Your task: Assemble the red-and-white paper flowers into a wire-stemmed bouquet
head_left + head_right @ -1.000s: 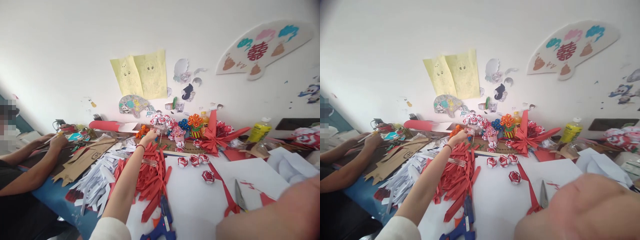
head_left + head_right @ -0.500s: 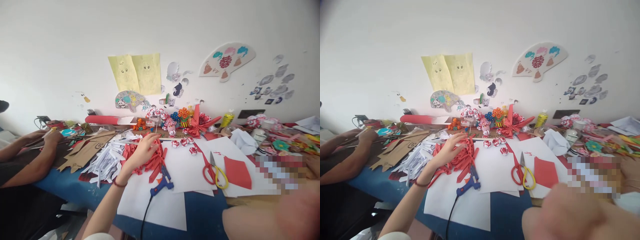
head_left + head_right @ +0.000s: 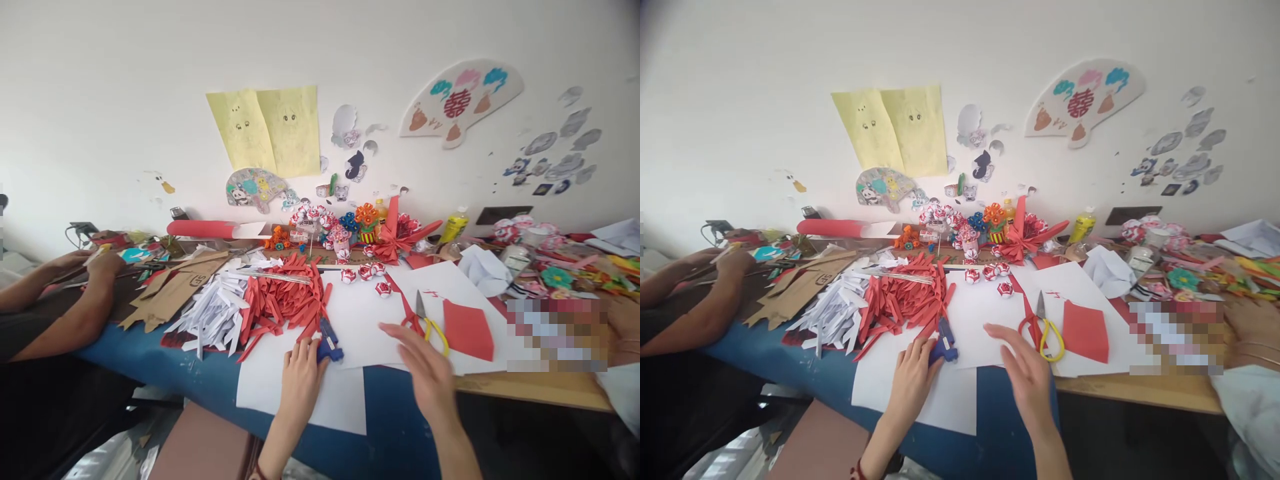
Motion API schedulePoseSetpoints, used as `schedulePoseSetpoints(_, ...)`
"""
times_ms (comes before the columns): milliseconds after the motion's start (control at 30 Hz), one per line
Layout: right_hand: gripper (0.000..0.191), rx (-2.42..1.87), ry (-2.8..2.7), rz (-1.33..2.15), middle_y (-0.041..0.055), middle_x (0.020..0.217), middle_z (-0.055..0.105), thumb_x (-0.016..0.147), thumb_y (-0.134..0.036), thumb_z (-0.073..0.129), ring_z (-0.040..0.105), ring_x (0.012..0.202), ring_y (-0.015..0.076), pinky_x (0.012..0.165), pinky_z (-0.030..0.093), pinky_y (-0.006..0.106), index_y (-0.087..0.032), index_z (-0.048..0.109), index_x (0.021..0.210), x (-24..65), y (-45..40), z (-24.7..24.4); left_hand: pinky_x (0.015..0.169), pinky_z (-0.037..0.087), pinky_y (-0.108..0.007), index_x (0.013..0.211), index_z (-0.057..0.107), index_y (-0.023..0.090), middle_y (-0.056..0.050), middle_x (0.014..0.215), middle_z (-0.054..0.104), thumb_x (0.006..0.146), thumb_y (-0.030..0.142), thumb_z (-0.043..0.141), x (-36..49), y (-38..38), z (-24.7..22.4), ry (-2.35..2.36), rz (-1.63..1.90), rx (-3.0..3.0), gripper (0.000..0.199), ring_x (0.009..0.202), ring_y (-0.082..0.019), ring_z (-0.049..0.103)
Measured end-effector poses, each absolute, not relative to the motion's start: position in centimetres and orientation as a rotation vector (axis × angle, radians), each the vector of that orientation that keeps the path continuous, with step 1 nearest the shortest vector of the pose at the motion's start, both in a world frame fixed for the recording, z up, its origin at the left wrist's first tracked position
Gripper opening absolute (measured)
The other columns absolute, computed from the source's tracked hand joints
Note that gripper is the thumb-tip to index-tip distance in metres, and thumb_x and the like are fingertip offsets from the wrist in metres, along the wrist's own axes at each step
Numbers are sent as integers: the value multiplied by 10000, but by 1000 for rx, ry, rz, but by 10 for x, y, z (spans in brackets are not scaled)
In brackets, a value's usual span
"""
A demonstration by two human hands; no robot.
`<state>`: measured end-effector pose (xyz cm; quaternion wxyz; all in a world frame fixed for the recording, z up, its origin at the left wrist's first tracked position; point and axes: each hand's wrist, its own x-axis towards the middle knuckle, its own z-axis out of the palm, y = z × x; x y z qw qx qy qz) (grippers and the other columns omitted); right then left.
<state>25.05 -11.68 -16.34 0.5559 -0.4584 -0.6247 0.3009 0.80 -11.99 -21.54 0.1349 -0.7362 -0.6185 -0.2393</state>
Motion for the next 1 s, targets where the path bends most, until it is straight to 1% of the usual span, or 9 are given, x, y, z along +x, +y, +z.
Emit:
schedulePoseSetpoints(67,308,-1084,-1540,805,69,1295,649,968,-299,484,581,1251,248,1077,485,422,-250,660,1215,241,-96,-185,774,507,-439,1266,548,171,-124,1147,671,926,325,612,12,-121,-222,-1824,-623,-2065,379,989,-306,631)
schedulePoseSetpoints(133,341,-1096,-1626,805,70,1260,664,933,-235,439,589,1238,245,1105,456,454,-224,670,1184,231,-77,-208,757,502,-428,1254,542,161,-123,1116,664,920,355,621,13,-122,-223,-1867,-597,-2038,395,954,-296,622)
schedulePoseSetpoints(200,370,-1108,-1690,762,73,1247,665,919,-198,404,594,1220,238,1097,457,460,-214,668,1177,224,-64,-226,737,499,-415,1204,558,164,-111,1055,662,925,377,610,11,-122,-224,-1878,-602,-2041,356,908,-284,614)
schedulePoseSetpoints(300,374,-1107,-1730,721,74,1238,665,921,-177,392,599,1205,229,1079,467,450,-215,668,1171,222,-58,-239,736,509,-391,1216,549,161,-88,985,649,961,324,554,8,-121,-229,-1822,-676,-2122,302,881,-259,614)
schedulePoseSetpoints(400,352,-1110,-1694,721,78,1209,676,923,-183,404,613,1176,230,1063,478,444,-206,674,1148,227,-60,-240,789,528,-381,1302,509,153,-95,1015,633,983,268,514,6,-120,-237,-1770,-792,-2227,339,921,-241,620)
schedulePoseSetpoints(567,336,-1137,-1640,822,72,1212,676,910,-207,431,602,1190,231,1084,451,440,-207,685,1130,234,-62,-237,860,535,-410,1399,460,171,-119,1091,617,983,273,519,3,-122,-247,-1766,-860,-2319,433,993,-250,616)
schedulePoseSetpoints(700,342,-1201,-1572,907,81,1187,693,867,-236,458,623,1153,246,1056,467,440,-196,703,1102,233,-55,-232,852,537,-416,1456,420,206,-121,1091,616,997,279,490,3,-127,-246,-1735,-881,-2355,470,992,-255,621)
schedulePoseSetpoints(900,337,-1234,-1638,1034,84,1144,721,844,-296,486,655,1094,259,981,505,429,-199,741,1042,228,-27,-219,853,531,-413,1504,357,211,-122,1100,622,993,256,496,3,-134,-240,-1664,-888,-2439,531,990,-253,605)
schedulePoseSetpoints(1000,348,-1225,-1677,1114,98,1078,740,866,-359,503,686,994,257,942,521,419,-178,749,1033,224,-9,-210,866,526,-405,1513,347,207,-120,1108,619,986,240,508,1,-134,-238,-1637,-849,-2447,552,1002,-253,597)
